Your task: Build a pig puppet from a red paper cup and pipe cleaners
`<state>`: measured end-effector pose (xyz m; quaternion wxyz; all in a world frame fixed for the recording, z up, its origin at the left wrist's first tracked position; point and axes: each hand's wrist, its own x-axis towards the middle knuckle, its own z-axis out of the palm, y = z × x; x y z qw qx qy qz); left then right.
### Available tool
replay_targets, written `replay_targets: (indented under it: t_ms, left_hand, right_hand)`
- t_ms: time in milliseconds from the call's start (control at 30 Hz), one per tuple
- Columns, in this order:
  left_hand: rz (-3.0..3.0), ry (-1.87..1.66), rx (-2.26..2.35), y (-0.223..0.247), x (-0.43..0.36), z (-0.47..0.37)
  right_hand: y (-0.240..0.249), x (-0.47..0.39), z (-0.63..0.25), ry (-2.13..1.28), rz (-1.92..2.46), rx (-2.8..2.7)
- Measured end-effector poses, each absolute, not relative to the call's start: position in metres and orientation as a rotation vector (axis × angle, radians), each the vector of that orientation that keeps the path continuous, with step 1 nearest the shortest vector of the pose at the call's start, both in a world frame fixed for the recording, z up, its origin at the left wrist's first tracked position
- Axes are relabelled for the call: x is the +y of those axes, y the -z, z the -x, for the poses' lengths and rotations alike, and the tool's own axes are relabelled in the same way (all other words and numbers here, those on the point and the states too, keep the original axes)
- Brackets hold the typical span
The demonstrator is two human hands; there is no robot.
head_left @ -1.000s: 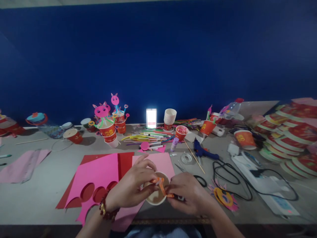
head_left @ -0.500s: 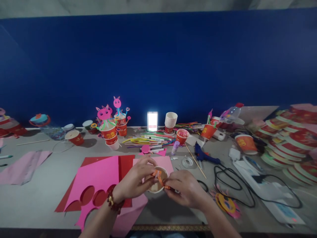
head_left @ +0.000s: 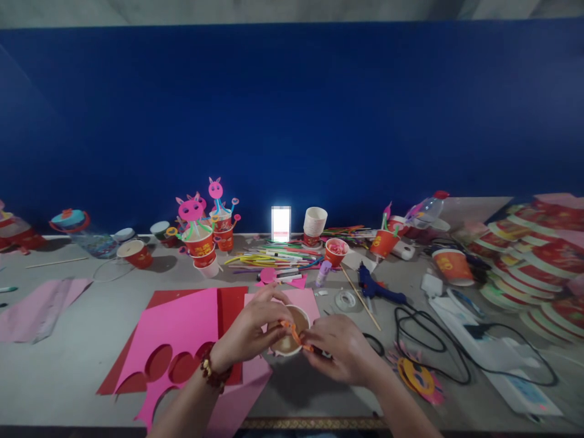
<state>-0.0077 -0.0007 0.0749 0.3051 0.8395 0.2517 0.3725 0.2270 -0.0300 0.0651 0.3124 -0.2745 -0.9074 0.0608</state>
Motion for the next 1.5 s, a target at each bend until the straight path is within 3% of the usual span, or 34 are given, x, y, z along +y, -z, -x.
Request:
replay_targets:
  t_ms: [400,700,1033,1500]
  left_hand:
    - [-2.039,-1.119,0.65,-0.066,0.0,0.007]
    - [-1.9,-0.641,0.661,-0.033,0.008,0.022]
    - [-1.73,-0.932,0.648,-0.004,0.015,0.012]
    - [-1.699,-0.964,0.552,0.002,0.013,0.01]
  right_hand:
    - [-0.051,-0.024,-0.23,-0.227,0.861,-2.413]
    - [-0.054,-0.023,-0.231,-0.273,0.731,-2.099]
    - [-0.053,-0.02,-0.23,-0.281,0.716,-2.12]
    - [-0.091,-0.003,-0.241,-0.52,0.805,-2.256]
